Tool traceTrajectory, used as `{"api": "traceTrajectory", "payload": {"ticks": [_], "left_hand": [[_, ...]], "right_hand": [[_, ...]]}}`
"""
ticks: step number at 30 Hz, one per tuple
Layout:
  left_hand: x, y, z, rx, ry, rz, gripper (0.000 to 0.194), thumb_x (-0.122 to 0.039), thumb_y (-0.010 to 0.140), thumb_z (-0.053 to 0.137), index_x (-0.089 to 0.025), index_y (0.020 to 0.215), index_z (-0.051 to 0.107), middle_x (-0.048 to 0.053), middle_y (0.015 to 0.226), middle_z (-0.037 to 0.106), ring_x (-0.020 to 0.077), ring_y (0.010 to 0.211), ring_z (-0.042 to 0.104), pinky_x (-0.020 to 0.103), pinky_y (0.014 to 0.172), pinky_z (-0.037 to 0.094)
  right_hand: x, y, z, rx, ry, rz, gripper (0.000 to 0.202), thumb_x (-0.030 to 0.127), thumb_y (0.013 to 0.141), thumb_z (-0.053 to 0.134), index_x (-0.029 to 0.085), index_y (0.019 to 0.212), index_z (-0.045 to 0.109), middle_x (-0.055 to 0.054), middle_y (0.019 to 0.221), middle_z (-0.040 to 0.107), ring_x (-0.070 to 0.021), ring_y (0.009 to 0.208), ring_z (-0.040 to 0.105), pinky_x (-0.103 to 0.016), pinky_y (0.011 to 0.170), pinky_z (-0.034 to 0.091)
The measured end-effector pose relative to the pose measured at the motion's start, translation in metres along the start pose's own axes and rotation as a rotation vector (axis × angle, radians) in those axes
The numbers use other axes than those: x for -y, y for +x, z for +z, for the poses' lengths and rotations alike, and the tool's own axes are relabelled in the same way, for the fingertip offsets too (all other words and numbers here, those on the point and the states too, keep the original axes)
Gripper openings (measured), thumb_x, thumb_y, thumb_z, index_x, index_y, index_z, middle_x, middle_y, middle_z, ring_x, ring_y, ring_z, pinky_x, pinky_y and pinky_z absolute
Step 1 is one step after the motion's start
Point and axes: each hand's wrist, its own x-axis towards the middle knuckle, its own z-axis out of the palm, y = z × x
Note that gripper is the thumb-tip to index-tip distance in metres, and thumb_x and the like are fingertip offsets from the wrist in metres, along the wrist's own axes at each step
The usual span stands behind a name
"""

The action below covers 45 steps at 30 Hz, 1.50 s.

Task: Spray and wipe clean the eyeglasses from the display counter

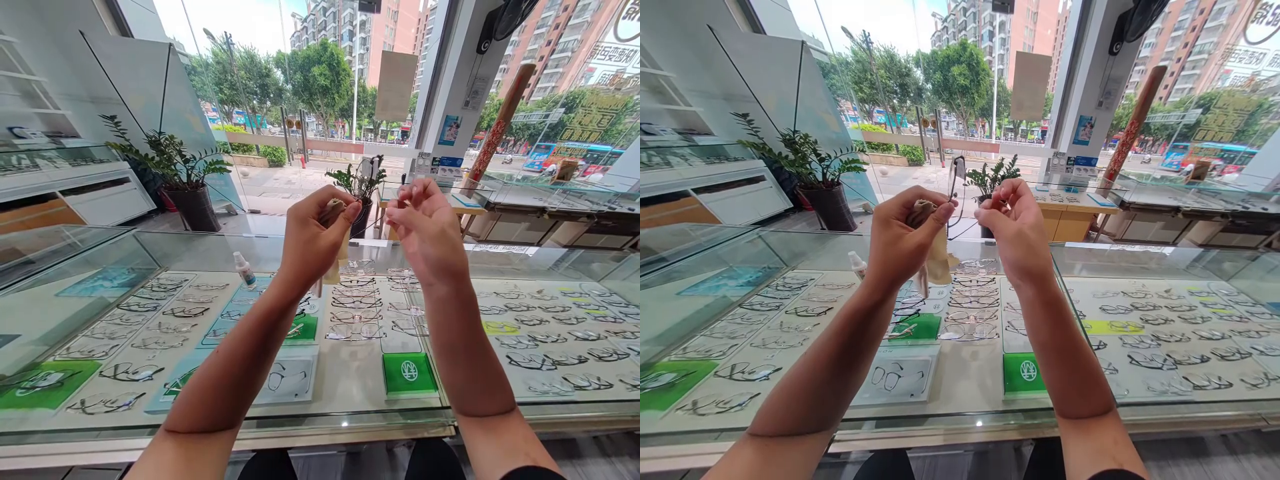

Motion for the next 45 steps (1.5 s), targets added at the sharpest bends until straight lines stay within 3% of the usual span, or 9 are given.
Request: {"api": "traceTrajectory", "payload": {"ticks": [5, 12, 17, 23, 28, 32, 45], "left_hand": [[-0.004, -0.003, 0.005, 0.048, -0.024, -0.006, 0.038, -0.057, 0.088, 0.09, -0.022, 0.087, 0.076, 0.003, 0.081, 0.076, 0.0119, 0.063, 0.058, 0.025, 0.055, 0.044], [-0.004, -0.006, 0.007, -0.013, -0.001, 0.037, 0.032, -0.052, 0.092, 0.088, -0.022, 0.091, 0.077, 0.005, 0.093, 0.081, 0.0134, 0.072, 0.068, 0.027, 0.064, 0.053], [-0.007, -0.006, 0.006, -0.078, -0.039, 0.049, 0.027, -0.047, 0.094, 0.088, -0.022, 0.09, 0.077, 0.006, 0.095, 0.082, 0.0136, 0.075, 0.07, 0.026, 0.064, 0.053], [-0.011, -0.005, 0.003, -0.111, -0.04, 0.03, 0.032, -0.052, 0.094, 0.087, -0.022, 0.089, 0.075, 0.005, 0.092, 0.081, 0.0149, 0.077, 0.07, 0.027, 0.064, 0.054], [-0.009, -0.004, 0.004, -0.029, -0.032, -0.008, 0.037, -0.056, 0.089, 0.09, -0.022, 0.086, 0.075, 0.002, 0.078, 0.076, 0.0122, 0.062, 0.059, 0.025, 0.053, 0.044], [-0.009, -0.004, 0.007, 0.044, -0.052, -0.02, 0.042, -0.061, 0.085, 0.092, -0.022, 0.085, 0.075, 0.0, 0.069, 0.07, 0.0132, 0.061, 0.059, 0.025, 0.053, 0.045], [-0.008, -0.002, 0.007, 0.112, -0.087, -0.025, 0.036, -0.054, 0.086, 0.092, -0.023, 0.084, 0.075, 0.0, 0.064, 0.066, 0.0151, 0.063, 0.062, 0.027, 0.056, 0.046]], "right_hand": [[-0.008, 0.0, 0.007, 0.044, -0.074, 0.001, 0.041, 0.026, 0.073, 0.079, 0.03, 0.103, 0.051, -0.004, 0.105, 0.052, -0.0241, 0.111, 0.062, -0.038, 0.087, 0.056], [-0.02, 0.005, 0.005, 0.0, 0.036, 0.062, 0.041, 0.019, 0.069, 0.077, 0.029, 0.094, 0.046, -0.001, 0.098, 0.052, -0.0193, 0.1, 0.06, -0.038, 0.091, 0.054], [-0.029, 0.012, 0.002, -0.038, 0.072, 0.114, 0.041, 0.018, 0.066, 0.077, 0.028, 0.091, 0.046, 0.0, 0.095, 0.051, -0.0177, 0.093, 0.058, -0.038, 0.09, 0.052], [-0.033, 0.016, 0.001, -0.01, 0.051, 0.163, 0.04, 0.021, 0.066, 0.077, 0.028, 0.089, 0.046, -0.001, 0.092, 0.048, -0.0185, 0.088, 0.054, -0.04, 0.085, 0.053], [-0.02, 0.009, 0.005, 0.027, 0.039, 0.062, 0.039, 0.027, 0.071, 0.076, 0.029, 0.095, 0.046, -0.003, 0.1, 0.053, -0.0216, 0.1, 0.06, -0.04, 0.088, 0.055], [-0.014, 0.006, 0.008, 0.073, -0.039, 0.044, 0.041, 0.027, 0.071, 0.078, 0.03, 0.101, 0.049, -0.004, 0.107, 0.054, -0.0239, 0.11, 0.061, -0.039, 0.088, 0.056], [-0.018, 0.01, 0.003, 0.111, 0.053, 0.153, 0.045, 0.024, 0.068, 0.078, 0.028, 0.09, 0.039, -0.002, 0.102, 0.055, -0.023, 0.105, 0.063, -0.038, 0.083, 0.056]]}}
